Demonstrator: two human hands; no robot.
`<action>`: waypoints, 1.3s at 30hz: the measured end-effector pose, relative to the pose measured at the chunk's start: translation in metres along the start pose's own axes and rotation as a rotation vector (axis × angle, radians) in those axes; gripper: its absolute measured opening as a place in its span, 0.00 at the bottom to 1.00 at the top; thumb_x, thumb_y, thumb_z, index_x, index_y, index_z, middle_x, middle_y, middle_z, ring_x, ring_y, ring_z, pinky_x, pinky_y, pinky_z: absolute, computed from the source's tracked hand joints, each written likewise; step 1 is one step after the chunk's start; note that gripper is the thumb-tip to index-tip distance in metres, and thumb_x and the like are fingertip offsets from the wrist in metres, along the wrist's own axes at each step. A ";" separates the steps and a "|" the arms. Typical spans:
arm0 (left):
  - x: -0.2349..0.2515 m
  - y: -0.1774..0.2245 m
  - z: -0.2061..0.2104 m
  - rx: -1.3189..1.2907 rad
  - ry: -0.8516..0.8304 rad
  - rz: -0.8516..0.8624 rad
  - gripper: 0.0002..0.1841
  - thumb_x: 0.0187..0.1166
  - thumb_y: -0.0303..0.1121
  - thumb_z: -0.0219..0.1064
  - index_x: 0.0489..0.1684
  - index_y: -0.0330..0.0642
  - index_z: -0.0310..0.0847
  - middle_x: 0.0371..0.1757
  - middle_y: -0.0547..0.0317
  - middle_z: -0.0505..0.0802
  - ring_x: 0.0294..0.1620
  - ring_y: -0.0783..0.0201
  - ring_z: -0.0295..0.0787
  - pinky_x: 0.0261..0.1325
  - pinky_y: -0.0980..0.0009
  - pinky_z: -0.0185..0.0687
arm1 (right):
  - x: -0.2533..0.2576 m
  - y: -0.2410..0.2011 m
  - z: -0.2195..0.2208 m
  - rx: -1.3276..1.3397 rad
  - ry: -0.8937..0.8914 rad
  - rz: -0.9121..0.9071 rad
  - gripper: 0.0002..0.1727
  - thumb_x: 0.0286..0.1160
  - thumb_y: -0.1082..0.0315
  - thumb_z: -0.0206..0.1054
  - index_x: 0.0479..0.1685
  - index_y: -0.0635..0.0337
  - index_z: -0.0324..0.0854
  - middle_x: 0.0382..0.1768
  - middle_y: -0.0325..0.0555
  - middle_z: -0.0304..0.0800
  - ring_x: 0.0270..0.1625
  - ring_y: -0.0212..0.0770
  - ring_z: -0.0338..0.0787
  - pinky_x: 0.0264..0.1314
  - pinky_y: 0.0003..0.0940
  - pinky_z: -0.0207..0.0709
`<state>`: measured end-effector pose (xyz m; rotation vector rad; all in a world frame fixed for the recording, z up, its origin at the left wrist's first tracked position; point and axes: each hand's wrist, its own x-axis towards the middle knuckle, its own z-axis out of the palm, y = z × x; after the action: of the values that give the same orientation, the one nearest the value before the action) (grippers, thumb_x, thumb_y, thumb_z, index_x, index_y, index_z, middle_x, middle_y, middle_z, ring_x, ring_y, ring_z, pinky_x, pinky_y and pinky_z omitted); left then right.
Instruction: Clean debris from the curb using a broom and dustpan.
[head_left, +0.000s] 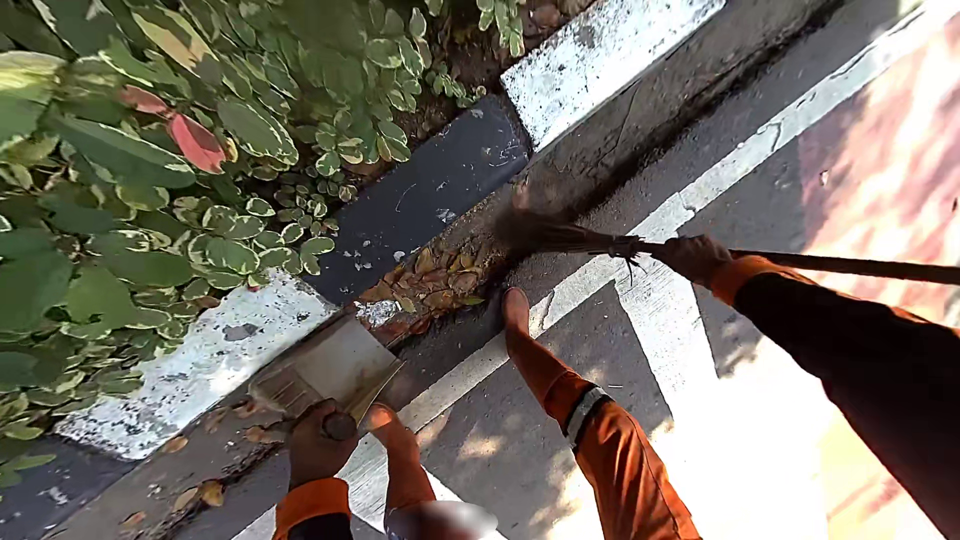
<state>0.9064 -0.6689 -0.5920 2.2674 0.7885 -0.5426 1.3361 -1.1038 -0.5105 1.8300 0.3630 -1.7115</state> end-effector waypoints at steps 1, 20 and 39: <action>0.003 0.002 0.001 0.001 0.005 0.005 0.17 0.43 0.33 0.73 0.24 0.27 0.80 0.30 0.36 0.88 0.37 0.37 0.88 0.44 0.38 0.77 | 0.037 0.049 0.059 -0.032 0.452 -0.124 0.28 0.94 0.52 0.52 0.58 0.74 0.83 0.50 0.73 0.89 0.53 0.74 0.90 0.57 0.68 0.80; 0.000 -0.014 0.001 -0.020 0.111 0.063 0.21 0.40 0.41 0.73 0.22 0.30 0.79 0.27 0.40 0.88 0.33 0.42 0.87 0.42 0.42 0.77 | 0.090 0.025 0.107 0.305 0.388 0.285 0.35 0.94 0.45 0.46 0.59 0.75 0.81 0.56 0.75 0.88 0.64 0.74 0.87 0.62 0.71 0.76; 0.009 0.018 0.007 -0.033 0.068 0.024 0.18 0.40 0.33 0.74 0.24 0.27 0.79 0.29 0.36 0.88 0.35 0.39 0.87 0.43 0.40 0.76 | 0.096 0.058 0.120 0.225 0.448 0.055 0.36 0.91 0.42 0.50 0.58 0.73 0.81 0.49 0.75 0.89 0.57 0.75 0.89 0.59 0.72 0.76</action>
<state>0.9242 -0.6811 -0.5935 2.2722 0.7964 -0.4398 1.2851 -1.2390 -0.5883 2.3679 0.3028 -1.3372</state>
